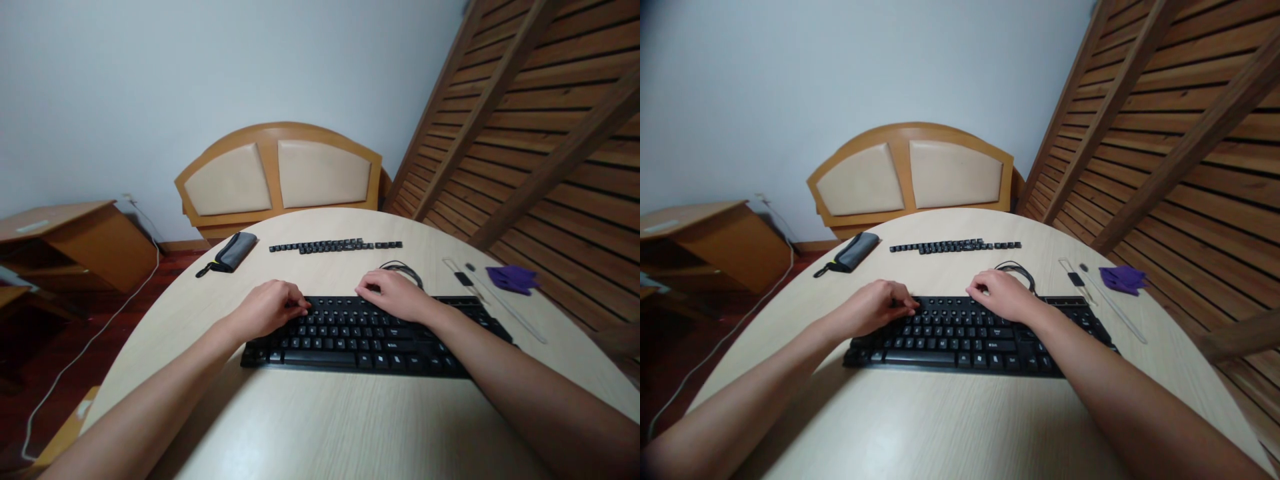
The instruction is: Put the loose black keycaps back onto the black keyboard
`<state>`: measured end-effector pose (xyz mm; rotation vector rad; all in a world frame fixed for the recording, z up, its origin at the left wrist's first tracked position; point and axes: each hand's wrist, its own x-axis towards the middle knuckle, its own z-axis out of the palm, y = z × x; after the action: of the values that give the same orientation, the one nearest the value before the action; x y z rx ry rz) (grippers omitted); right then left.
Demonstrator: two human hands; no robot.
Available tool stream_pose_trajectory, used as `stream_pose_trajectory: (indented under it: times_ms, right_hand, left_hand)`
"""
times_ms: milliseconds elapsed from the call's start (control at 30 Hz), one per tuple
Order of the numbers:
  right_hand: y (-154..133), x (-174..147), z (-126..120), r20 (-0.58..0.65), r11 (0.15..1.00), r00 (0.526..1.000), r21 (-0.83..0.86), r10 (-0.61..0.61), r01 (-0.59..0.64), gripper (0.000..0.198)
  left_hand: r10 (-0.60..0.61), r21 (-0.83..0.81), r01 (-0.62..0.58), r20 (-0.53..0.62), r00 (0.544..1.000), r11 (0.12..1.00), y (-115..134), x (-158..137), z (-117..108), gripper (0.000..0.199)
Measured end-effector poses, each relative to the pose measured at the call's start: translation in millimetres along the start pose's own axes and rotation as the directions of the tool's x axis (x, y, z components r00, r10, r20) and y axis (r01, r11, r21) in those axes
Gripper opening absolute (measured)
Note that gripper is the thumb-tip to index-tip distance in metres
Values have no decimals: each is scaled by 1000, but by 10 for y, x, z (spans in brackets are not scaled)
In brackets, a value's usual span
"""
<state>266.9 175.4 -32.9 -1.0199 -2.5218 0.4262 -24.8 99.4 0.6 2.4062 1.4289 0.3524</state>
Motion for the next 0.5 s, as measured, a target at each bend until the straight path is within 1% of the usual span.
stream_pose_trajectory:
  times_ms: [133, 333, 433, 500]
  right_hand:
    - [-1, -3, -1, 5, 1000, 1000, 1, 2, -2, 26]
    - [0, -2, 4, 2, 1000, 1000, -8, -2, 2, 26]
    - [-12, 2, 9, 1, 1000, 1000, -27, -12, 12, 27]
    - [-28, 2, 13, -4, 998, 1000, -65, -28, 27, 28]
  left_hand:
    - [31, 129, -28, -19, 999, 991, 91, -5, -10, 23]
    - [20, 222, -19, -2, 1000, 975, 232, -64, 22, 28]
    - [32, 201, -15, -79, 996, 980, 295, -219, 104, 29]
    - [29, 202, 1, -148, 989, 979, 320, -348, 202, 38]
